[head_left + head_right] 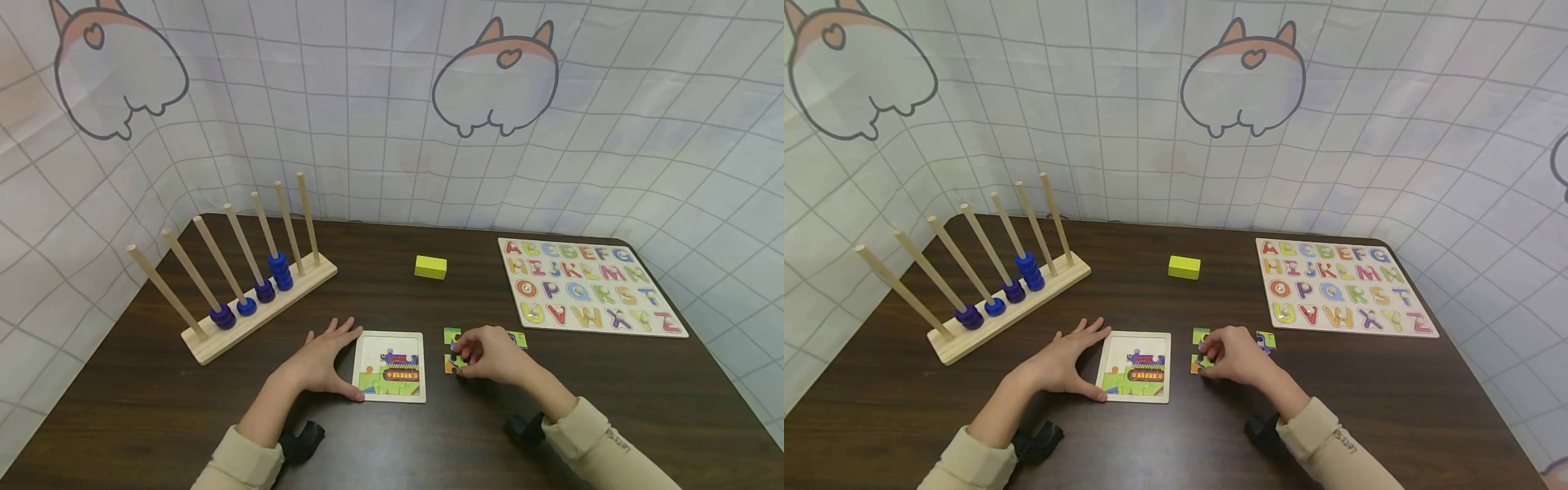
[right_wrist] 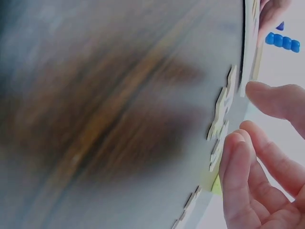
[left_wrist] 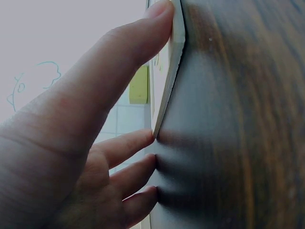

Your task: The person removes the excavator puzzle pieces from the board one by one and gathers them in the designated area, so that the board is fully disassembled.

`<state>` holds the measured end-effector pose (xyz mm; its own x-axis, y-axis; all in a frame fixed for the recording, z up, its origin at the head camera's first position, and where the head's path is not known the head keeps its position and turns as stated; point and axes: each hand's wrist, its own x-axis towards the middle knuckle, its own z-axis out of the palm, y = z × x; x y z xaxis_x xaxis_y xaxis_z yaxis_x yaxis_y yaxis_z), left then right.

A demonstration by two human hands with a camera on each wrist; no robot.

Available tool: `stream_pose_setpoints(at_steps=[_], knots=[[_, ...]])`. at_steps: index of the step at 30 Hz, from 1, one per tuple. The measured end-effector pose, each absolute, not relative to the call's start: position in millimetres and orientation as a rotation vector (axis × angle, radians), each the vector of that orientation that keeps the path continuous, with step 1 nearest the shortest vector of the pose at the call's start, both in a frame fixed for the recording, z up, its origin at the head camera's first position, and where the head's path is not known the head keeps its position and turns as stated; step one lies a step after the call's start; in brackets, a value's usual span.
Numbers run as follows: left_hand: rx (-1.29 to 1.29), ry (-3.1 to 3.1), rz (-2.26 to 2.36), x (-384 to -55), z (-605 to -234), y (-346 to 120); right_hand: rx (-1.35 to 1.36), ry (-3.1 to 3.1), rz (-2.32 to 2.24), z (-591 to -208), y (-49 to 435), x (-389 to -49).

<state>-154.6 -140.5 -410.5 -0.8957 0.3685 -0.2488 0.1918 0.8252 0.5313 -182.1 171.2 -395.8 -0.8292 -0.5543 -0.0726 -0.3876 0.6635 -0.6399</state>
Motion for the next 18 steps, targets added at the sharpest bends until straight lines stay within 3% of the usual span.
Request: stream_pose_setpoints(at_steps=[18], knots=[[0.423, 2.667, 0.735, -154, -411, -141, -0.766, 2.575, -1.008, -393, 139, -176]])
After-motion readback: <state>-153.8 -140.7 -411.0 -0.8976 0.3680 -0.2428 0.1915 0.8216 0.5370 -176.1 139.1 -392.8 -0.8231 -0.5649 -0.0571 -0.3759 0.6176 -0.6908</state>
